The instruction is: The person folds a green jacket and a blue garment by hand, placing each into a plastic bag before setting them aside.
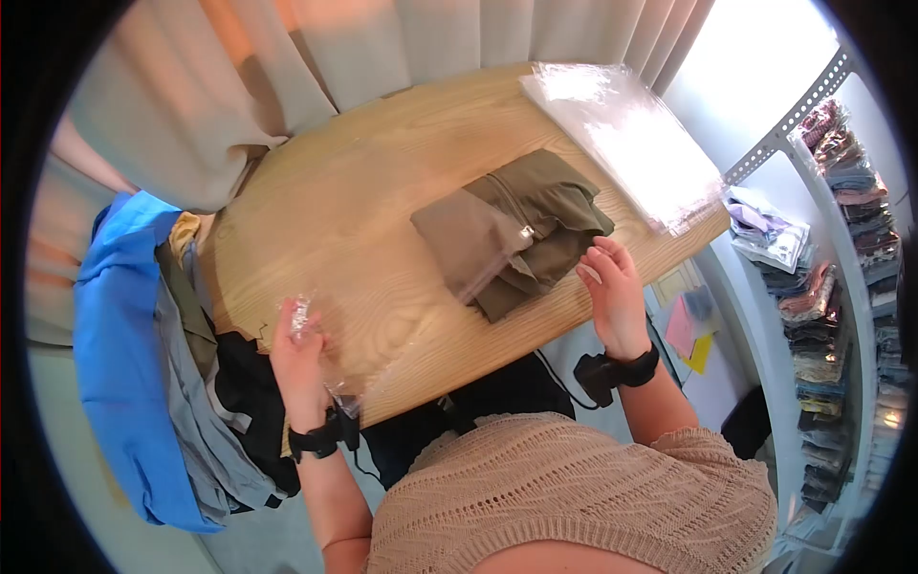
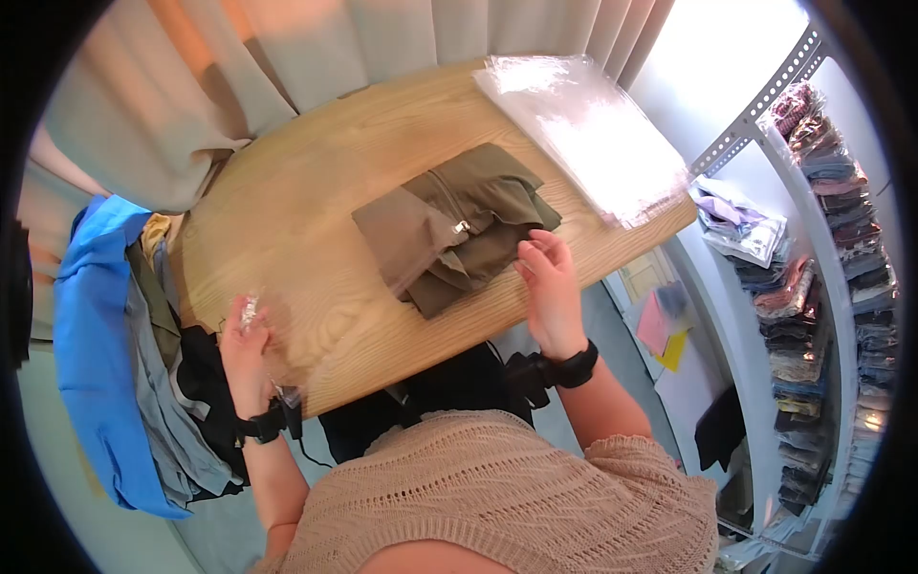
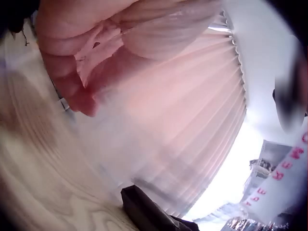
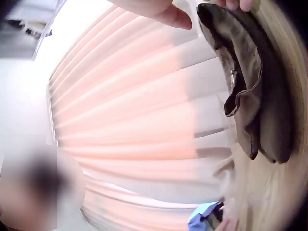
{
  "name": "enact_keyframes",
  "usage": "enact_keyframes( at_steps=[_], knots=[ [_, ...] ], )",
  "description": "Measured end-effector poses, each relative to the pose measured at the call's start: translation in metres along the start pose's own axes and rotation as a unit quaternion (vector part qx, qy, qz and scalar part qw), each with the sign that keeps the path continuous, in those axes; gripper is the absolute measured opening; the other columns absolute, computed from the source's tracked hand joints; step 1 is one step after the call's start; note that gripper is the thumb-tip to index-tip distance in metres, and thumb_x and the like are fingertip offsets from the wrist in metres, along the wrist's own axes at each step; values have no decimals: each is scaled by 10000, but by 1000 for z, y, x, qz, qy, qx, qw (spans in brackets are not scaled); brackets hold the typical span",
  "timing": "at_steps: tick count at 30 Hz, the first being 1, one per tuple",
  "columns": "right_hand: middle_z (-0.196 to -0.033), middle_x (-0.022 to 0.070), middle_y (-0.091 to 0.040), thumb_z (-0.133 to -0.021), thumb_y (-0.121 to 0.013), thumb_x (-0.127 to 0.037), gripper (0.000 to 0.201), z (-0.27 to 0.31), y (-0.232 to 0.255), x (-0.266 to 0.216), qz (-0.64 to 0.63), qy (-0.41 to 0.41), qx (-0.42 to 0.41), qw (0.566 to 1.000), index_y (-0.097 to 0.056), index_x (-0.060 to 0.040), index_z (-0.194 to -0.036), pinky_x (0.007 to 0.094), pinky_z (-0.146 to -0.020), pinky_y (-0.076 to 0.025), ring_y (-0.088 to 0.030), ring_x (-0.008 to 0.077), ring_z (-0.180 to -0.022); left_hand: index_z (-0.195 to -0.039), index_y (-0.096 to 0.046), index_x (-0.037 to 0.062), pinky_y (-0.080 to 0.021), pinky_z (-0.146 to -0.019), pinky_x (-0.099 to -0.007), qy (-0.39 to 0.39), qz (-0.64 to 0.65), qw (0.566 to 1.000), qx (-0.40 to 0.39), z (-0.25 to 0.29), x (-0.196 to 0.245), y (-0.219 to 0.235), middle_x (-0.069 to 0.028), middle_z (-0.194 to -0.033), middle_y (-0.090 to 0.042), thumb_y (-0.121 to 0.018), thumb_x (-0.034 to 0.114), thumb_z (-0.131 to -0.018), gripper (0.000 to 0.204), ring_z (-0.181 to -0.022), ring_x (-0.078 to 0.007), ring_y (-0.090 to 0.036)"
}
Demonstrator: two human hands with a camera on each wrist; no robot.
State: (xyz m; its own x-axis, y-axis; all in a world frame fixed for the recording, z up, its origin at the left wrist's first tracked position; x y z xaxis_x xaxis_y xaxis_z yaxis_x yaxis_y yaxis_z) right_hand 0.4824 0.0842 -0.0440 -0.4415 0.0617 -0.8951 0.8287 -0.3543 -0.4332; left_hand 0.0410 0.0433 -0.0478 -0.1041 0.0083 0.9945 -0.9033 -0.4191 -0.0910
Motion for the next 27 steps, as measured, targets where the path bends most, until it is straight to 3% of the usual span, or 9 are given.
enact_keyframes(
  at_steps=[1, 3, 6, 11, 13, 14, 17, 23, 27],
  knots=[
    [-932, 8, -565, -893, -578, -142, 176, 1, 5, -2, 5, -2, 2, 1000, -571, -41, -1036, 257, -785, -429, -542, 128, -857, -1381, -331, -23, -484, -762, -251, 5, 2, 1000, 0, 0, 1, 3, -110, -1335, -439, -447, -125, -789, 611, -1060, -180, -530],
    [-940, 1, -522, -880, -606, -167, 241, 8, 15, 24, -55, -145, 27, 987, -521, -59, -1078, 269, -825, -410, -513, 119, -910, -1384, -323, -28, -480, -768, -244, 15, -1, 1000, -7, -3, 0, 9, -105, -1322, -445, -457, -113, -795, 610, -1052, -181, -530],
    [-1002, 46, -548, -898, -593, -192, 228, 6, 3, 44, -115, -225, -48, 966, -528, -60, -1072, 302, -832, -437, -532, 179, -948, -1380, -325, -33, -476, -771, -240, 27, 3, 1000, -6, -8, -4, 18, -105, -1340, -430, -467, -105, -799, 602, -1063, -178, -523],
    [-1042, 32, -579, -850, -656, -158, 305, 5, -27, 56, -128, -296, -2, 947, -521, -89, -1115, 301, -815, -427, -544, 170, -901, -1382, -334, -17, -439, -890, -287, 18, -2, 1000, -15, -5, 4, 19, -117, -1388, -391, -489, -84, -809, 598, -1158, -200, -476],
    [-1062, 52, -596, -853, -639, -118, 312, -8, -30, 59, -115, -249, -3, 962, -517, -75, -1137, 308, -796, -452, -571, 186, -925, -1364, -376, 17, -329, -1027, -357, -72, -168, 983, 26, 1, 26, 23, -145, -1421, -354, -528, -29, -825, 562, -1278, -263, -372],
    [-1096, 104, -602, -863, -589, -72, 272, -15, -36, 61, -128, -240, -29, 962, -514, -27, -1121, 360, -889, -465, -576, 216, -1026, -1364, -376, 17, -329, -1027, -357, -73, -170, 982, 28, 5, 31, 24, -145, -1421, -354, -528, -29, -825, 562, -1278, -263, -372],
    [-1137, 114, -593, -856, -529, -44, 295, -30, -36, 72, -161, -270, -51, 948, -495, -9, -1146, 383, -949, -445, -561, 248, -1067, -1328, -430, 48, -210, -1094, -394, -171, -359, 917, 32, 30, 68, 11, -176, -1429, -334, -566, 37, -829, 518, -1349, -318, -262],
    [-1230, 135, -540, -849, -484, -88, 382, -32, -32, 65, -185, -254, -71, 947, -455, 0, -1220, 420, -1012, -394, -516, 295, -1128, -1309, -467, 103, -144, -1088, -535, -167, -517, 799, -259, 62, 27, -53, -195, -1471, -239, -632, 156, -811, 527, -1373, -371, -184],
    [-1264, 132, -517, -833, -484, -66, 424, -40, -18, 54, -254, -191, -125, 940, -444, -11, -1251, 441, -1036, -362, -494, 300, -1157, -1322, -458, 118, -135, -1076, -566, -117, -533, 781, -303, 66, -1, -61, -219, -1466, -228, -625, 236, -822, 541, -1372, -392, -165]
  ],
)
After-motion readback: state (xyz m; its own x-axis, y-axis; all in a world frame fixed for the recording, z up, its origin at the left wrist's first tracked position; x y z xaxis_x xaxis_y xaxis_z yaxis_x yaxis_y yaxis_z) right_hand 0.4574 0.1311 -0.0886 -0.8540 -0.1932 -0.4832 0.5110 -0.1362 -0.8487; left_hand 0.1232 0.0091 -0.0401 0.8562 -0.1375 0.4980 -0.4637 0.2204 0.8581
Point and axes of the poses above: each hand's wrist, its own z-axis away from the middle knuckle, its own y-axis out of the back of the hand, x = y × z, the point moved 10 cm from there along -z, towards the middle knuckle
